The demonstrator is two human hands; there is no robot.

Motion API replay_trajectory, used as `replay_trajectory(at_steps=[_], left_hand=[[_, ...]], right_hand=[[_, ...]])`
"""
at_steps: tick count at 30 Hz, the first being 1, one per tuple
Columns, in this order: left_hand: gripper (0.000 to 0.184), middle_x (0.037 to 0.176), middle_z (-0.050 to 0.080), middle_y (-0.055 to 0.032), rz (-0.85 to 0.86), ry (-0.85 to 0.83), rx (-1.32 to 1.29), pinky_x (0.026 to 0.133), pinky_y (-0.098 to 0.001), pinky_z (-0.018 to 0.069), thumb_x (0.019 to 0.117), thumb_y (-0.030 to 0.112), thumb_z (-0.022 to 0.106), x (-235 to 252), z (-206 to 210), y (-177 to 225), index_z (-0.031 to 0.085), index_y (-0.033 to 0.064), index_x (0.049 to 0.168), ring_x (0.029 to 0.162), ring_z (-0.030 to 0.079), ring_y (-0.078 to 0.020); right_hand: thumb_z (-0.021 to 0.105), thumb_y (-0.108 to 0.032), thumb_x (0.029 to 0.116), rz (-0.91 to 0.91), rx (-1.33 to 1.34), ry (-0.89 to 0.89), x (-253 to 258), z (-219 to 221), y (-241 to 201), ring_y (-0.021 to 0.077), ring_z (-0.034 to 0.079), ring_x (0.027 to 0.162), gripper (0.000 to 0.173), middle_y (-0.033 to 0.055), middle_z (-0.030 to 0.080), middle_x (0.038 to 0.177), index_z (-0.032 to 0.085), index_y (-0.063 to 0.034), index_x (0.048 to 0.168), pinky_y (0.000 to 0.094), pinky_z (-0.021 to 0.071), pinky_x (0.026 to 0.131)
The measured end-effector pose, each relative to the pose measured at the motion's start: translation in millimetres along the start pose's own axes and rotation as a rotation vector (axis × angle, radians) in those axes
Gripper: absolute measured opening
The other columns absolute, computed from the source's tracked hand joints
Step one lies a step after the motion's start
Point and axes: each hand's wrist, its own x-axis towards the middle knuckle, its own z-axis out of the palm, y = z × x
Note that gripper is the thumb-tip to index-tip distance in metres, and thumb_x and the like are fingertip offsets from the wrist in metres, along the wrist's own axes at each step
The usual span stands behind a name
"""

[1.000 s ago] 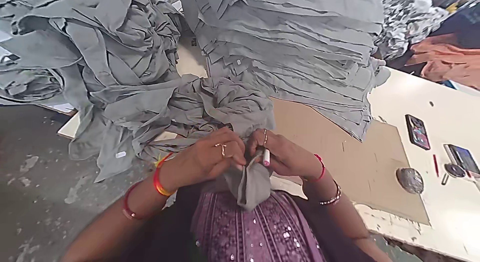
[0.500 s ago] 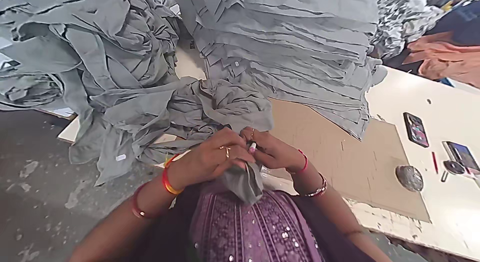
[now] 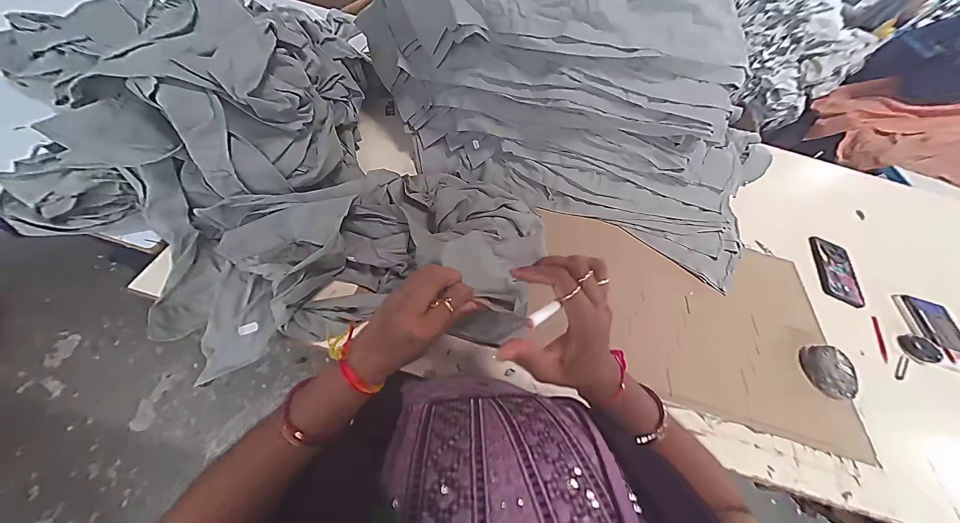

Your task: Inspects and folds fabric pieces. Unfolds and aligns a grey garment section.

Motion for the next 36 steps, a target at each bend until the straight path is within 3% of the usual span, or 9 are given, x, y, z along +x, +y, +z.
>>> replay_trajectory(at_steps=[3, 7, 10, 13, 16, 19, 21, 28, 36], left_hand=[[0.018, 0.086, 0.058, -0.0147, -0.020, 0.017, 0.063, 0.082, -0.0228, 0.0496, 0.1032, 0.017, 0.059, -5, 3, 4, 0.063, 0.0023, 0.094, 0.082, 0.059, -0.0231], [0.023, 0.086, 0.065, -0.0156, -0.095, -0.056, 0.141, 0.077, -0.0310, 0.0522, 0.1018, 0.020, 0.060, -5, 2, 12, 0.066, 0.0033, 0.088, 0.080, 0.065, -0.0275], [0.027, 0.095, 0.070, -0.0205, -0.280, -0.214, -0.049, 0.080, -0.0465, 0.0542, 0.0922, 0.025, 0.067, -5, -4, 15, 0.070, 0.0000, 0.085, 0.091, 0.069, -0.0361], [0.034, 0.110, 0.070, -0.0190, -0.356, -0.232, -0.307, 0.090, -0.0274, 0.0540, 0.0962, 0.029, 0.066, -6, -6, 19, 0.069, -0.0029, 0.109, 0.100, 0.068, -0.0215], [0.026, 0.096, 0.071, -0.0165, -0.371, -0.116, -0.402, 0.081, -0.0146, 0.0518, 0.1010, 0.019, 0.060, -3, -3, 24, 0.067, -0.0060, 0.103, 0.085, 0.067, -0.0081], [0.024, 0.092, 0.070, -0.0136, -0.384, -0.014, -0.359, 0.083, -0.0112, 0.0496, 0.1017, 0.017, 0.060, -5, -1, 23, 0.069, -0.0043, 0.097, 0.086, 0.065, -0.0043], [0.023, 0.091, 0.070, -0.0135, -0.369, 0.011, -0.286, 0.083, -0.0109, 0.0491, 0.1017, 0.018, 0.060, -6, -1, 24, 0.069, -0.0024, 0.095, 0.087, 0.066, -0.0057], [0.024, 0.089, 0.069, -0.0133, -0.344, 0.058, -0.211, 0.083, -0.0106, 0.0483, 0.1027, 0.019, 0.059, -7, 0, 26, 0.066, -0.0019, 0.095, 0.086, 0.065, -0.0063], [0.019, 0.088, 0.069, -0.0127, -0.249, 0.033, -0.179, 0.086, -0.0134, 0.0494, 0.1033, 0.013, 0.057, -14, 4, 27, 0.066, 0.0010, 0.093, 0.089, 0.067, -0.0107]], right_hand=[[0.064, -0.042, 0.0956, -0.004, -0.055, 0.001, -4, 7, -9, 0.0174, 0.061, 0.089, 0.036, 0.0080, 0.073, 0.088, 0.073, -0.0075, 0.095, 0.0253, 0.0427, 0.087], [0.064, -0.019, 0.0944, 0.030, 0.011, 0.007, -6, 15, -7, 0.0164, 0.062, 0.087, 0.017, 0.0086, 0.073, 0.084, 0.073, -0.0050, 0.090, 0.0236, 0.0428, 0.085], [0.065, -0.017, 0.0936, 0.001, 0.083, -0.104, -10, 18, -5, 0.0193, 0.062, 0.088, 0.015, 0.0097, 0.071, 0.084, 0.073, -0.0044, 0.090, 0.0250, 0.0442, 0.085], [0.066, -0.016, 0.0923, -0.034, 0.169, -0.215, -8, 19, -6, 0.0203, 0.063, 0.088, 0.014, 0.0105, 0.071, 0.084, 0.072, -0.0039, 0.089, 0.0247, 0.0451, 0.086], [0.048, -0.026, 0.1068, 0.041, 0.323, -0.195, -12, 21, -5, 0.0159, 0.062, 0.097, 0.033, 0.0125, 0.070, 0.094, 0.067, 0.0002, 0.099, 0.0254, 0.0450, 0.094], [0.030, -0.054, 0.1086, 0.210, 0.477, -0.043, -12, 13, 4, -0.0052, 0.059, 0.106, 0.046, -0.0115, 0.063, 0.113, 0.055, -0.0173, 0.124, 0.0200, 0.0490, 0.095], [0.029, -0.062, 0.1042, 0.285, 0.610, 0.007, -6, 6, 6, -0.0104, 0.059, 0.091, 0.044, -0.0220, 0.062, 0.093, 0.057, -0.0290, 0.108, 0.0150, 0.0501, 0.083], [0.065, -0.021, 0.1010, 0.168, 0.795, -0.206, -10, 3, 0, -0.0110, 0.060, 0.091, 0.014, -0.0126, 0.068, 0.100, 0.062, -0.0089, 0.108, 0.0100, 0.0525, 0.081], [0.071, -0.016, 0.0942, 0.156, 0.572, -0.134, -12, 9, -6, -0.0055, 0.062, 0.082, 0.019, 0.0007, 0.068, 0.081, 0.062, -0.0005, 0.087, 0.0100, 0.0506, 0.076]])
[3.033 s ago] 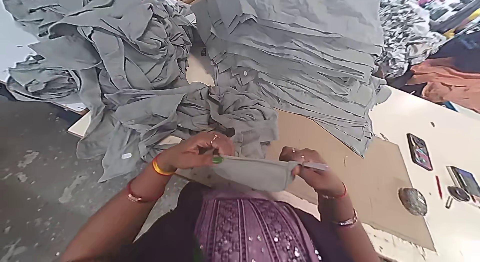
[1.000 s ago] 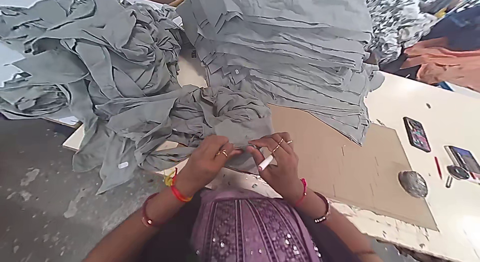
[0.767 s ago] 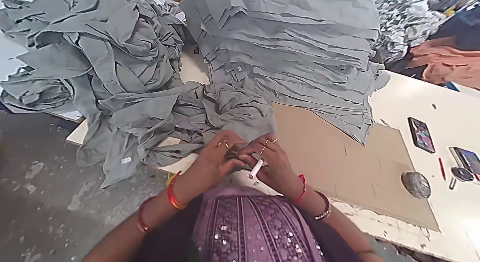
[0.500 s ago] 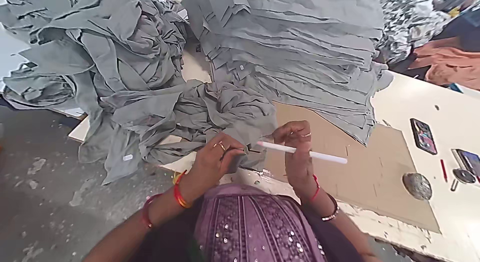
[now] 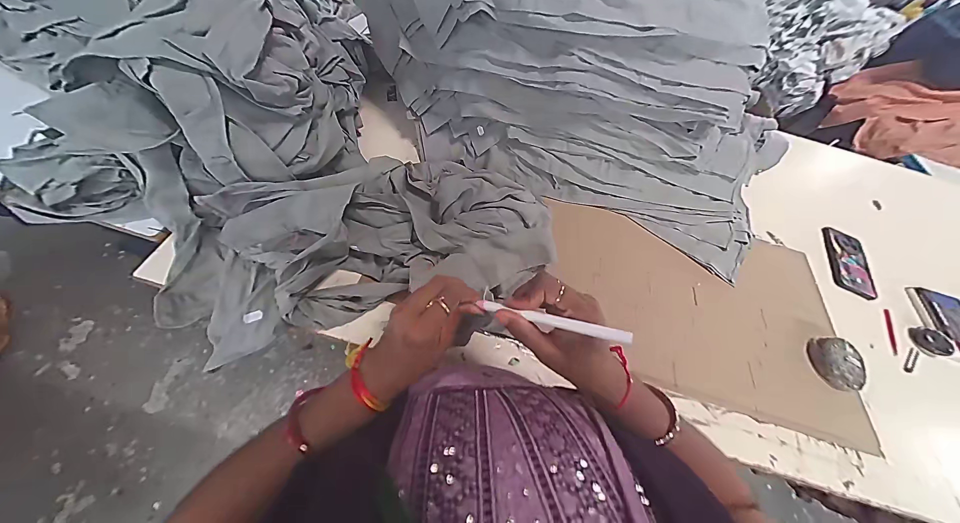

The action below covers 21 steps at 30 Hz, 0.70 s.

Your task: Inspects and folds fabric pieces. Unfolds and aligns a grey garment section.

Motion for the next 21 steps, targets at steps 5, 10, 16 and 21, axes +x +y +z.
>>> replay_trajectory(at_steps=[5, 10, 16, 21], left_hand=[[0.025, 0.090, 0.073, -0.0110, 0.178, -0.295, -0.147, 0.080, -0.0251, 0.0562, 0.1035, 0.021, 0.055, -8, 1, 0, 0.068, 0.0050, 0.089, 0.090, 0.071, -0.0183], [0.045, 0.124, 0.067, 0.0051, -0.199, -0.010, -0.373, 0.087, -0.0188, 0.0574, 0.1028, 0.054, 0.051, -7, -20, -20, 0.062, 0.0148, 0.121, 0.114, 0.063, 0.0018], [0.022, 0.113, 0.066, 0.0217, -0.240, 0.161, -0.417, 0.073, -0.0112, 0.0562, 0.1075, 0.041, 0.048, -3, -29, -34, 0.064, 0.0279, 0.116, 0.093, 0.065, 0.0098], [0.021, 0.107, 0.066, 0.0223, -0.206, 0.202, -0.392, 0.072, -0.0096, 0.0547, 0.1077, 0.040, 0.048, 4, -43, -36, 0.066, 0.0284, 0.113, 0.087, 0.063, 0.0112]], right_hand=[[0.038, -0.012, 0.1028, 0.379, 0.080, 0.157, -3, -13, 26, -0.0031, 0.064, 0.064, 0.037, -0.0094, 0.068, 0.067, 0.063, -0.0077, 0.077, 0.0175, 0.0541, 0.063], [0.028, -0.004, 0.1046, 1.317, 0.482, 0.314, -24, -31, 64, -0.0021, 0.051, 0.053, 0.033, -0.0017, 0.068, 0.083, 0.055, 0.0027, 0.121, 0.0147, 0.0396, 0.045], [0.047, -0.016, 0.1088, 1.187, 0.508, 0.666, 6, -12, 87, -0.0054, 0.030, 0.038, 0.017, -0.0051, 0.059, 0.067, 0.054, -0.0055, 0.098, 0.0124, 0.0239, 0.035], [0.052, -0.021, 0.1073, 1.131, 0.358, 0.626, 49, -32, 111, -0.0014, 0.032, 0.037, 0.026, -0.0085, 0.041, 0.051, 0.050, -0.0109, 0.083, 0.0151, 0.0292, 0.037]])
